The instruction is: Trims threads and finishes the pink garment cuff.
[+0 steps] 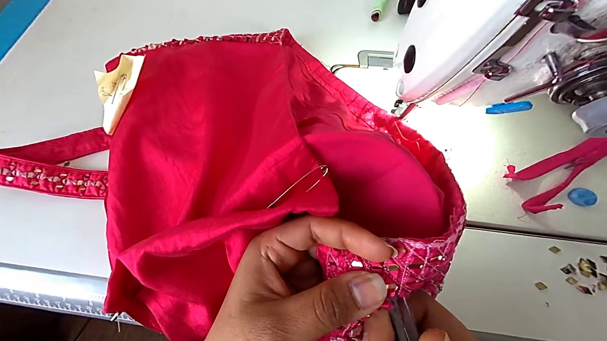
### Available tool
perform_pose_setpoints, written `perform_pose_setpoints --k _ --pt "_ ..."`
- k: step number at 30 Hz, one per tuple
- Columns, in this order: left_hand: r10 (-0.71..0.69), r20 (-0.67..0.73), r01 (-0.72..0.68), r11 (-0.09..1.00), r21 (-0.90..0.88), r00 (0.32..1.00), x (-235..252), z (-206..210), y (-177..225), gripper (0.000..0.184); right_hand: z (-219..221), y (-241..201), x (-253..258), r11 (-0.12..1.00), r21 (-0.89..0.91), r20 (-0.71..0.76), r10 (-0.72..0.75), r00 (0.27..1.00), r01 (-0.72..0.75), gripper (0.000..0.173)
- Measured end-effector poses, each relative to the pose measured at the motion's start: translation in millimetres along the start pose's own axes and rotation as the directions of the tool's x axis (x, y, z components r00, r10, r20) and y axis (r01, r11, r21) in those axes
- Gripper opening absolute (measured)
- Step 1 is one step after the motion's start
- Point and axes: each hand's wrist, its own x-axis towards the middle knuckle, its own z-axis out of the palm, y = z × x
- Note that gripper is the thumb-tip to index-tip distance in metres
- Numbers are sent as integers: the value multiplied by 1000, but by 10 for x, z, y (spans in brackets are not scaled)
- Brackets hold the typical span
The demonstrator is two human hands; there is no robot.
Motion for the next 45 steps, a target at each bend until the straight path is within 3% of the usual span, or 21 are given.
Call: perform_pose_setpoints --k 8,12,16,18,20,23,25,27,32,40,45 --pt "-53 1 53 998 -42 999 -1 -30 10 18 42 12 -2 999 -33 -28 -14 1000 13 34" --pt "-16 -5 16 999 -35 1000 2 -9 -6 19 -34 -15 -26 1000 -25 50 15 999 -14 40" --pt "20 -46 -19 1000 21 999 9 49 -23 18 -108 -50 -67 993 -99 30 -67 997 69 42" --pt "27 -48 -24 998 49 998 4 65 -29 22 -162 -84 -69 965 -210 -29 -164 986 155 28" --pt "32 -34 -30 997 73 999 2 68 -34 27 -200 -124 -47 830 -502 -76 -321 944 242 17" --pt "58 -27 -54 989 140 998 -1 83 -52 29 -255 -80 13 438 -841 27 -554 832 319 13" --pt "86 -25 -79 978 192 996 -6 94 -59 29 -301 -30 52 200 -914 161 -620 768 353 10" --pt "127 -29 -115 955 273 991 -5 115 -68 29 -324 12 80 35 -934 249 -648 720 355 13" --pt "197 -22 -168 885 435 980 -4 139 -99 36 -400 34 73 -204 -921 383 -624 682 331 18" --pt "252 20 -226 828 513 967 4 122 -119 34 -337 160 136 -204 -940 338 -675 656 274 16" --pt "260 39 -239 810 535 965 6 117 -117 31 -302 220 162 -91 -962 243 -714 657 257 16"
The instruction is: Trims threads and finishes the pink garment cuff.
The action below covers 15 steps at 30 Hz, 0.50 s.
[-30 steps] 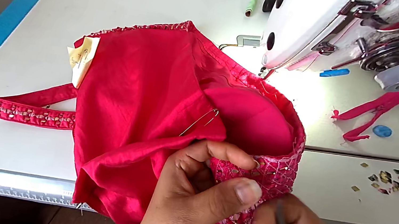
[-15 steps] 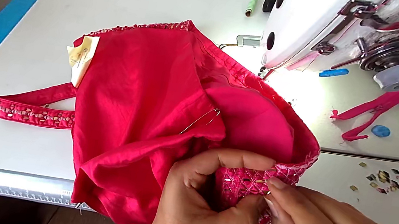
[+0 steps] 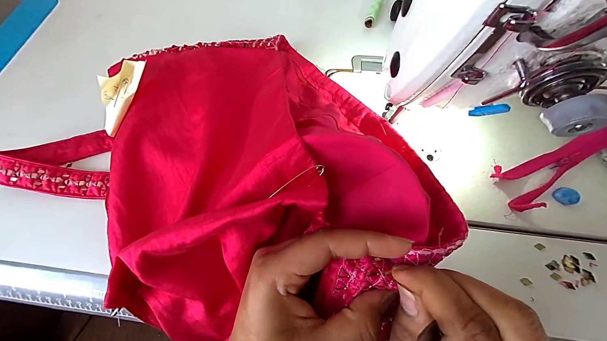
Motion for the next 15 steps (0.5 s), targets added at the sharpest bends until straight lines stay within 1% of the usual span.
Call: perform_pose_setpoints --k 2,4,5,7,8,9,10,11,12,13,14,15 --pt "14 9 -14 1000 14 1000 -2 2 -4 29 15 -29 16 995 53 -9 83 997 -82 18" --pt "17 15 -18 999 28 1000 -5 6 -1 27 16 -50 49 972 147 12 184 983 -184 19" --pt "6 17 -6 1000 27 1000 -6 8 6 29 1 -53 57 944 225 42 237 971 -240 18" --pt "-36 23 36 999 -4 999 4 0 20 35 -76 -9 56 838 406 129 342 931 -364 17" --pt "-59 21 59 998 -24 998 13 -4 24 37 -133 46 45 788 458 160 382 910 -412 17" --pt "-79 22 80 996 -40 997 19 -11 27 37 -208 124 31 774 450 177 412 894 -446 18" --pt "-98 27 99 993 -58 995 22 -22 32 37 -293 226 8 801 381 171 430 886 -462 18" --pt "-113 36 116 990 -83 993 25 -37 38 37 -378 349 -16 854 253 142 432 890 -455 20" --pt "-125 43 129 985 -111 991 26 -48 44 37 -454 471 -40 895 89 110 427 897 -437 24" --pt "-132 46 137 981 -140 990 27 -50 50 36 -515 583 -61 901 -83 85 432 898 -426 28" --pt "-135 46 141 976 -168 990 27 -47 53 34 -558 681 -88 871 -228 69 460 885 -435 31" --pt "-135 42 141 972 -188 990 28 -41 53 32 -582 770 -122 828 -327 53 497 866 -455 34"
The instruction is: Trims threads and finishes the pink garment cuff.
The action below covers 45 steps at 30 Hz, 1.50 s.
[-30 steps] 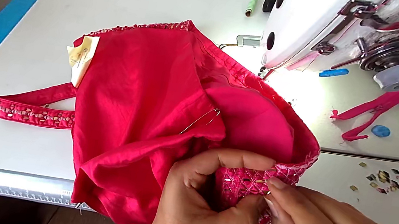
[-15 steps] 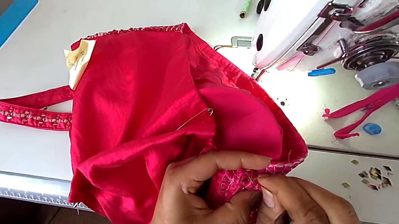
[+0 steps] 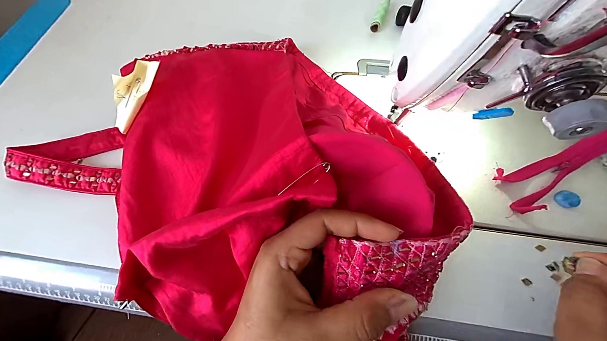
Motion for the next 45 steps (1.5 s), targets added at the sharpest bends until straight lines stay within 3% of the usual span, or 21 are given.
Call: perform_pose_setpoints --k 4,6,8,11,13,15,23,29,38,45 --pt "-11 -24 10 998 -55 1000 2 8 -6 26 3 146 21 997 -26 -7 70 998 -70 34" --pt "-23 -13 21 996 -86 1000 -3 -7 -7 25 -57 50 20 991 112 28 73 997 -76 30" --pt "-24 2 24 994 -109 1000 -3 -21 -12 26 -139 -91 -5 922 379 137 30 990 -80 27" --pt "-18 4 18 991 -136 1000 -3 -28 -28 24 -247 -392 -65 591 760 447 -173 878 -271 29" --pt "-25 -2 25 988 -155 1000 -4 -29 -31 22 -245 -601 -126 377 820 553 -329 765 -431 47" --pt "-37 2 37 985 -171 999 -5 -36 -28 22 -196 -769 -190 272 830 557 -407 724 -486 53" --pt "28 35 -19 973 -232 999 5 -74 -70 12 -114 -852 -183 164 772 616 -430 659 -614 47" --pt "-15 39 23 972 -234 999 4 -80 -51 16 -104 -873 -174 123 737 645 -423 637 -665 43" --pt "-30 37 38 969 -245 999 7 -79 -44 17 -107 -880 -152 103 700 677 -410 611 -706 39" --pt "-30 52 40 978 -205 998 14 -76 -36 18 -120 -878 -130 170 727 668 -402 626 -666 40"
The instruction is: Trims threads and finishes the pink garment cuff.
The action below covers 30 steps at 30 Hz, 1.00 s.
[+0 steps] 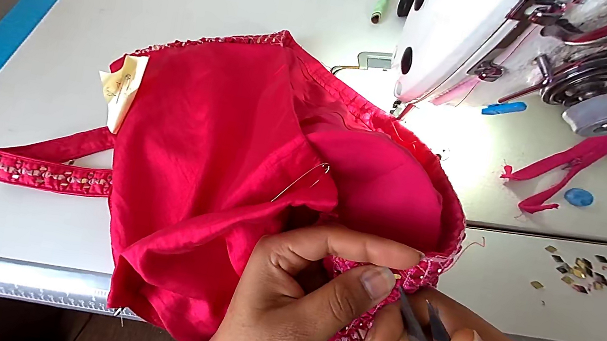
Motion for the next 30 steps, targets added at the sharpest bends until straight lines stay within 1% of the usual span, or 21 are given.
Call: perform_pose_setpoints --k 5,7,9,12,15,20,23,25,30 --pt "17 19 -17 999 29 1000 3 2 2 17 31 4 7 1000 17 -42 3 999 -3 38" --pt "29 25 -30 999 36 999 7 2 0 17 50 -6 13 1000 -2 -66 11 998 -11 37" --pt "34 24 -35 999 41 999 8 3 -2 18 68 -1 21 999 -49 -89 -10 996 6 36" --pt "19 3 -20 999 39 1000 -1 13 2 18 85 37 40 978 -193 -113 -100 989 77 36" --pt "1 -10 0 1000 15 1000 -4 9 13 18 103 44 44 948 -304 -129 -136 982 92 35" --pt "-9 -7 9 1000 -9 1000 -4 3 12 18 101 55 35 932 -348 -136 -159 978 103 37" --pt "-20 -11 19 999 -30 1000 -8 -1 12 19 102 69 32 938 -327 -130 -165 978 115 36" --pt "-22 -9 21 998 -51 1000 -9 -11 11 19 94 75 31 957 -263 -104 -157 982 125 36" --pt "-24 -5 24 997 -67 1000 -8 -16 18 19 87 45 24 982 -166 -63 -102 993 91 41"
